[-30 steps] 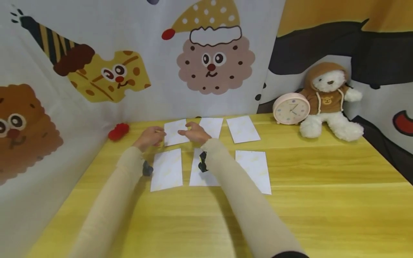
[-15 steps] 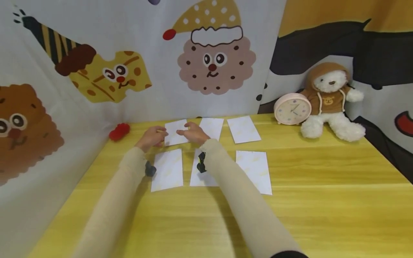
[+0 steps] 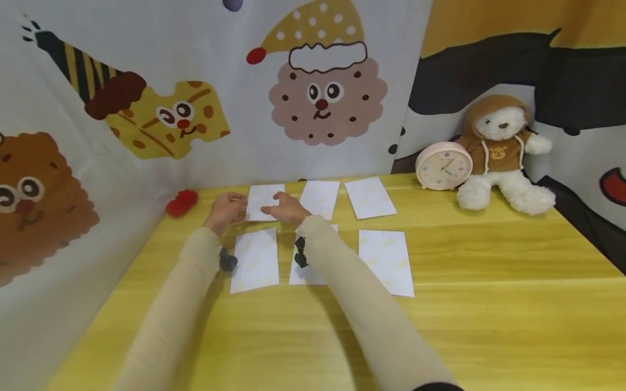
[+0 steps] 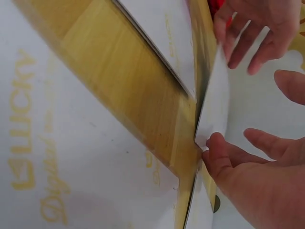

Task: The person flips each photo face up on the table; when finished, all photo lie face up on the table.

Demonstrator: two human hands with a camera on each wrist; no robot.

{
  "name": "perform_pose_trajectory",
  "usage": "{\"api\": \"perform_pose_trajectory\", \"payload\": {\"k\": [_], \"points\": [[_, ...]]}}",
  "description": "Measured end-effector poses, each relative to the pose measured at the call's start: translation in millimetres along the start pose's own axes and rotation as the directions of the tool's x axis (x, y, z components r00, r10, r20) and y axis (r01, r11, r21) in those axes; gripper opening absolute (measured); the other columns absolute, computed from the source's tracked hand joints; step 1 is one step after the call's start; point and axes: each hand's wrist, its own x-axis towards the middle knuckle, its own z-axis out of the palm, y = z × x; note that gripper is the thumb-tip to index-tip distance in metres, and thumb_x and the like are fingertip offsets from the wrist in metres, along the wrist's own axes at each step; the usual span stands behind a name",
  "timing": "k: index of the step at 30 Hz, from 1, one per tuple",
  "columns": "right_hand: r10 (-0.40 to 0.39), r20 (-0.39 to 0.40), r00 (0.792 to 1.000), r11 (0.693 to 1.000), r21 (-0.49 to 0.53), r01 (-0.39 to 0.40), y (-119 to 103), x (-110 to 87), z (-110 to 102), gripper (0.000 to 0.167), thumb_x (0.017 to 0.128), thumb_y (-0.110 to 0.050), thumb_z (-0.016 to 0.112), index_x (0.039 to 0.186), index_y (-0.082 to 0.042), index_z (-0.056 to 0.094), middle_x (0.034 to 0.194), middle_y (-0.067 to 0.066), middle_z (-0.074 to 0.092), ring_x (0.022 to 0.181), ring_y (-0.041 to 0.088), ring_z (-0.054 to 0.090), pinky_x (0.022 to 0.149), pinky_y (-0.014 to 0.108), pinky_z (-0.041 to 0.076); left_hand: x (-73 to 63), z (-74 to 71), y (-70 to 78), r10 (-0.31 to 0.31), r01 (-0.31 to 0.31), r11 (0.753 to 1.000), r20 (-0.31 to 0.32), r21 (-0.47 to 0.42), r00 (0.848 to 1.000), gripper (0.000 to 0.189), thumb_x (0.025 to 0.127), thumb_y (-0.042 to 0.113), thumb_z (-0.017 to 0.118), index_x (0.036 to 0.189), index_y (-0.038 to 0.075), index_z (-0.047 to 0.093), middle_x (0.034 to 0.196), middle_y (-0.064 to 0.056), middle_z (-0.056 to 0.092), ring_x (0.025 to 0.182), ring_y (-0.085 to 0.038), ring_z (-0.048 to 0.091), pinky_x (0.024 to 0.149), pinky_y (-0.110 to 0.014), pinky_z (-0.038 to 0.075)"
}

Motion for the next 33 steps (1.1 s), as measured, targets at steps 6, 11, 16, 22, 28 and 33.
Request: {"api": "perform_pose_trajectory", "payload": {"k": [6, 11, 16, 22, 28, 33], "points": [[-0.015, -0.006, 1.0, 0.999, -0.036, 0.014, 0, -1.0, 1, 0.068, 0.1, -0.043, 0.057, 0.155, -0.01, 0.034, 0.155, 0.017, 0.043, 0.142, 0.034, 0.045, 0.117, 0.048, 0.039, 3.7, -3.0, 2.7, -0.001, -0.002, 0.988, -0.02, -0.155, 1.0, 0.042, 0.103, 0.017, 0.051, 0.141, 0.0, 0.053, 0.134, -0.021, 0.057, 0.106, -0.024, 0.061, 0.097, -0.037, 0.057], [-0.033, 0.009, 0.999, 0.997, -0.065, 0.033, -2, -0.2, 3, 0.066, 0.1, -0.045, 0.057, 0.154, -0.014, 0.035, 0.153, 0.018, 0.045, 0.14, 0.035, 0.048, 0.116, 0.049, 0.041, 3.2, -4.0, 4.7, 0.008, -0.011, 0.969, -0.015, -0.248, 1.0, 0.042, 0.105, 0.018, 0.048, 0.141, -0.002, 0.052, 0.137, -0.018, 0.054, 0.115, -0.025, 0.059, 0.105, -0.041, 0.053], [-0.062, -0.004, 0.998, 0.994, -0.09, 0.062, -4, -0.8, 4, 0.056, 0.102, -0.044, 0.052, 0.153, -0.023, 0.041, 0.156, 0.014, 0.045, 0.14, 0.035, 0.048, 0.117, 0.05, 0.039, 0.1, -4.2, 6.8, 0.037, -0.038, 0.958, -0.011, -0.283, 0.999, 0.042, 0.105, 0.018, 0.047, 0.142, -0.003, 0.051, 0.142, -0.019, 0.054, 0.122, -0.027, 0.06, 0.108, -0.042, 0.051], [-0.079, -0.006, 0.997, 0.99, -0.115, 0.077, -5, -0.4, 3, 0.051, 0.105, -0.043, 0.048, 0.153, -0.027, 0.043, 0.157, 0.011, 0.045, 0.143, 0.034, 0.045, 0.119, 0.051, 0.037, -3.5, -5.7, 9.6, 0.054, -0.045, 0.953, 0.023, -0.3, 0.998, 0.038, 0.103, 0.015, 0.054, 0.138, 0.001, 0.056, 0.14, -0.016, 0.056, 0.112, -0.02, 0.063, 0.111, -0.041, 0.049], [-0.075, -0.024, 0.997, 0.99, -0.124, 0.071, -3, 1.4, 0, 0.052, 0.104, -0.046, 0.049, 0.153, -0.032, 0.041, 0.16, 0.008, 0.042, 0.141, 0.034, 0.047, 0.118, 0.051, 0.038, -0.9, 2.4, 13.5, 0.104, -0.09, 0.934, 0.022, -0.345, 0.994, 0.043, 0.098, 0.007, 0.063, 0.139, -0.003, 0.056, 0.14, -0.02, 0.058, 0.093, -0.007, 0.064, 0.112, -0.042, 0.047], [-0.085, -0.013, 0.996, 0.992, -0.09, 0.084, 1, 6.6, 2, 0.052, 0.104, -0.046, 0.048, 0.154, -0.032, 0.041, 0.156, 0.008, 0.046, 0.133, 0.031, 0.054, 0.112, 0.049, 0.045, -0.4, 8.2, 14.2, 0.1, -0.088, 0.933, 0.017, -0.348, 0.995, 0.042, 0.097, 0.002, 0.061, 0.138, -0.002, 0.057, 0.139, -0.023, 0.058, 0.089, -0.006, 0.062, 0.109, -0.041, 0.049]]}}
